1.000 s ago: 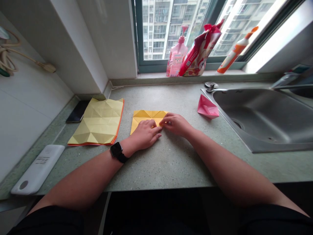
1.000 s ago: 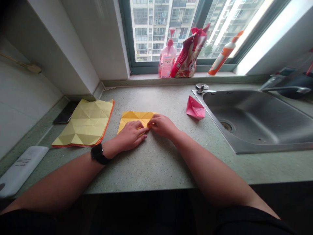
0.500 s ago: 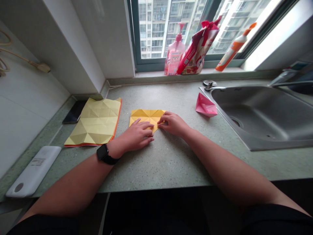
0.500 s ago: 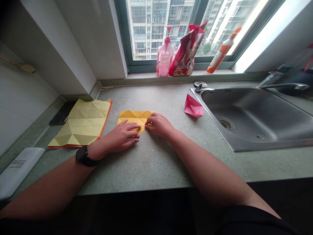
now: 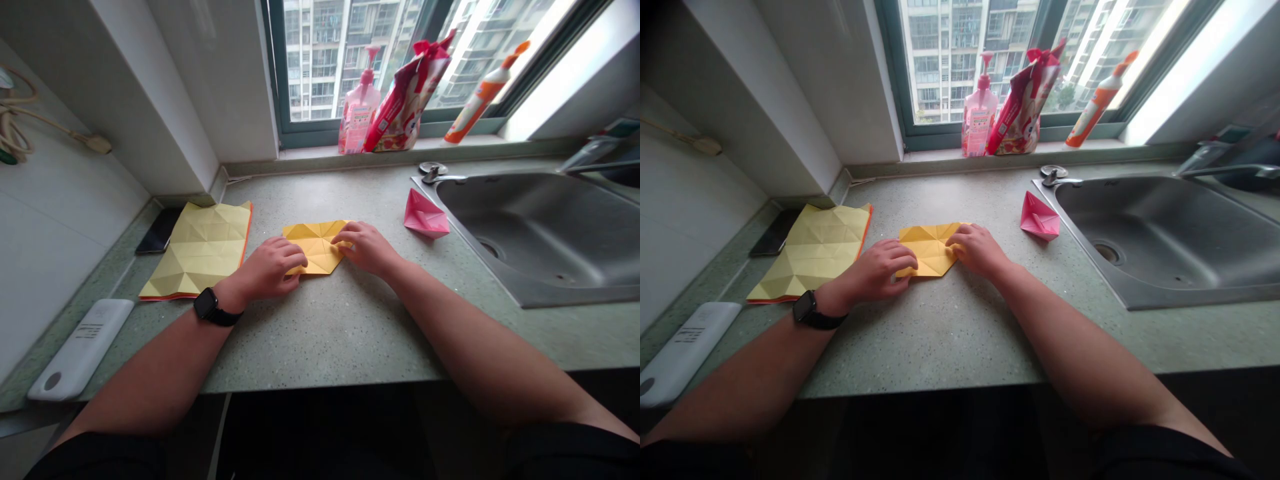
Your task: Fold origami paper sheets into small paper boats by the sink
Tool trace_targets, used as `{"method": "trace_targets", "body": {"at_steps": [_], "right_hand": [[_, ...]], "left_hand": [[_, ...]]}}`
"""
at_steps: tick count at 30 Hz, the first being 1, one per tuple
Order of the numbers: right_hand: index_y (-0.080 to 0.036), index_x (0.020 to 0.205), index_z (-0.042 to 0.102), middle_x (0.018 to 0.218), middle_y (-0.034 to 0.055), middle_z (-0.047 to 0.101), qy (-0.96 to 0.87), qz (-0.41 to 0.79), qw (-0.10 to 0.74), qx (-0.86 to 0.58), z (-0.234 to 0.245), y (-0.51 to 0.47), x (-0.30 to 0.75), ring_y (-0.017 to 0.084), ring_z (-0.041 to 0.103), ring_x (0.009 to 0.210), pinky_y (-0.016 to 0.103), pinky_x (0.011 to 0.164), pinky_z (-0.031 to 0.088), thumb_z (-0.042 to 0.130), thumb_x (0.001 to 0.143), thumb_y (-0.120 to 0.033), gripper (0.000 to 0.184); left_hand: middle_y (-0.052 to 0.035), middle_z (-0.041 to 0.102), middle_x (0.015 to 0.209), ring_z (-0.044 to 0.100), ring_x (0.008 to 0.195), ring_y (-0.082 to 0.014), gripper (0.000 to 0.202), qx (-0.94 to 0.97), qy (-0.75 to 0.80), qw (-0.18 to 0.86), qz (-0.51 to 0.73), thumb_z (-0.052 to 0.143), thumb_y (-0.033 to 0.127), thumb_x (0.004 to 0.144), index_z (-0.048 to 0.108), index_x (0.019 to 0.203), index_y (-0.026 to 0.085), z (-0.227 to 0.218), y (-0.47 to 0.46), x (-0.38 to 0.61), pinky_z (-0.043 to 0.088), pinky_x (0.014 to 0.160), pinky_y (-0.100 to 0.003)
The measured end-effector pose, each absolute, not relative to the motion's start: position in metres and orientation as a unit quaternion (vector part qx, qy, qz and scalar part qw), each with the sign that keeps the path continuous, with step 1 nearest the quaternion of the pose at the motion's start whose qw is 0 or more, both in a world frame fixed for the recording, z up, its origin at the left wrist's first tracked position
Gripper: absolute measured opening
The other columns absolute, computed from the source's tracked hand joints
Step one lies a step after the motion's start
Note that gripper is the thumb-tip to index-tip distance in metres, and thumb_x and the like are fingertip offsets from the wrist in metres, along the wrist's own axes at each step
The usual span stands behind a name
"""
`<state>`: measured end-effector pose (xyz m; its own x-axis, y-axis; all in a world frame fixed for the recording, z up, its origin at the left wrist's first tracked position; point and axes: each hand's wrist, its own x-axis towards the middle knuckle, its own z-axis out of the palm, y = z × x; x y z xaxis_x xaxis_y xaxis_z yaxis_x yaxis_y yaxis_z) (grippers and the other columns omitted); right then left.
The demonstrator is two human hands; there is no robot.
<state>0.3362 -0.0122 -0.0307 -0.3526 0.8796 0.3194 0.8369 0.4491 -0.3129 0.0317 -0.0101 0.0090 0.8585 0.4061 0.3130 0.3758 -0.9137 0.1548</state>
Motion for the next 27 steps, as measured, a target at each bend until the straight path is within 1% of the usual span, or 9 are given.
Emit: {"method": "trace_targets", "body": {"at_steps": [3, 7, 11, 13, 16, 18, 21, 23, 27], "right_hand": [[-0.028, 0.102, 0.086, 0.113, 0.008, 0.079, -0.836, 0.076, 0.215, -0.5, -0.032, -0.012, 0.332, 0.025, 0.071, 0.102, 0.04, 0.092, 0.057, 0.064, 0.095, -0.008, 0.031], [-0.027, 0.102, 0.087, 0.116, 0.0085, 0.079, -0.833, 0.086, 0.212, -0.503, -0.031, -0.012, 0.331, 0.025, 0.072, 0.103, 0.039, 0.092, 0.058, 0.064, 0.095, -0.006, 0.032], [-0.026, 0.101, 0.086, 0.117, 0.0089, 0.079, -0.834, 0.09, 0.211, -0.503, -0.03, -0.013, 0.33, 0.025, 0.073, 0.105, 0.039, 0.092, 0.058, 0.064, 0.094, -0.004, 0.032], [-0.026, 0.101, 0.085, 0.117, 0.0088, 0.079, -0.834, 0.091, 0.211, -0.501, -0.029, -0.013, 0.33, 0.025, 0.072, 0.105, 0.038, 0.092, 0.058, 0.063, 0.093, -0.003, 0.033], [-0.025, 0.101, 0.085, 0.116, 0.0087, 0.078, -0.837, 0.095, 0.211, -0.496, -0.029, -0.013, 0.329, 0.025, 0.072, 0.105, 0.038, 0.092, 0.057, 0.062, 0.093, -0.003, 0.033], [-0.025, 0.101, 0.084, 0.115, 0.0087, 0.078, -0.839, 0.097, 0.211, -0.492, -0.029, -0.013, 0.33, 0.025, 0.071, 0.104, 0.038, 0.092, 0.057, 0.062, 0.094, -0.003, 0.032], [-0.025, 0.101, 0.084, 0.116, 0.0085, 0.078, -0.84, 0.099, 0.21, -0.491, -0.03, -0.012, 0.33, 0.025, 0.071, 0.105, 0.039, 0.093, 0.056, 0.062, 0.094, -0.004, 0.032], [-0.026, 0.101, 0.084, 0.117, 0.0082, 0.077, -0.837, 0.1, 0.208, -0.496, -0.03, -0.012, 0.33, 0.025, 0.071, 0.105, 0.039, 0.093, 0.057, 0.062, 0.094, -0.005, 0.032], [-0.028, 0.1, 0.083, 0.118, 0.0073, 0.077, -0.84, 0.101, 0.203, -0.494, -0.028, -0.014, 0.329, 0.025, 0.071, 0.106, 0.04, 0.094, 0.057, 0.062, 0.094, -0.006, 0.031]], "left_hand": [[-0.006, 0.078, 0.11, 0.07, 0.102, -0.0246, 0.011, 0.959, 0.204, 0.036, 0.195, 0.067, 0.025, 0.098, 0.073, 0.106, 0.022, 0.012, -0.009, 0.029, 0.051, 0.101, -0.042], [-0.0072, 0.079, 0.115, 0.071, 0.106, -0.0268, 0.018, 0.964, 0.19, 0.035, 0.185, 0.073, 0.031, 0.096, 0.074, 0.112, 0.022, 0.012, -0.007, 0.027, 0.053, 0.1, -0.043], [-0.0065, 0.079, 0.113, 0.071, 0.106, -0.0251, 0.021, 0.961, 0.195, 0.032, 0.192, 0.062, 0.011, 0.092, 0.072, 0.107, 0.022, 0.01, -0.006, 0.027, 0.053, 0.103, -0.043], [-0.0063, 0.079, 0.111, 0.071, 0.105, -0.0248, 0.025, 0.953, 0.213, 0.038, 0.213, 0.059, 0.008, 0.091, 0.071, 0.108, 0.022, 0.01, -0.006, 0.028, 0.052, 0.106, -0.045], [-0.0075, 0.079, 0.114, 0.072, 0.107, -0.0269, 0.018, 0.952, 0.213, 0.065, 0.211, 0.07, 0.024, 0.095, 0.071, 0.113, 0.022, 0.009, -0.007, 0.029, 0.052, 0.106, -0.047], [-0.0085, 0.078, 0.118, 0.072, 0.109, -0.0283, 0.023, 0.957, 0.202, 0.073, 0.193, 0.075, 0.032, 0.095, 0.07, 0.116, 0.022, 0.008, -0.007, 0.031, 0.053, 0.103, -0.047], [-0.008, 0.078, 0.119, 0.071, 0.11, -0.0272, 0.018, 0.959, 0.2, 0.066, 0.191, 0.069, 0.019, 0.095, 0.07, 0.113, 0.022, 0.004, -0.008, 0.033, 0.054, 0.102, -0.045], [-0.0071, 0.078, 0.117, 0.071, 0.11, -0.0257, 0.023, 0.951, 0.215, 0.07, 0.213, 0.063, 0.009, 0.092, 0.069, 0.11, 0.022, 0.001, -0.008, 0.034, 0.054, 0.103, -0.044], [-0.0068, 0.076, 0.115, 0.071, 0.108, -0.0245, 0.022, 0.915, 0.277, 0.086, 0.279, 0.063, 0.01, 0.096, 0.065, 0.113, 0.023, -0.007, -0.009, 0.036, 0.057, 0.099, -0.043]]}}
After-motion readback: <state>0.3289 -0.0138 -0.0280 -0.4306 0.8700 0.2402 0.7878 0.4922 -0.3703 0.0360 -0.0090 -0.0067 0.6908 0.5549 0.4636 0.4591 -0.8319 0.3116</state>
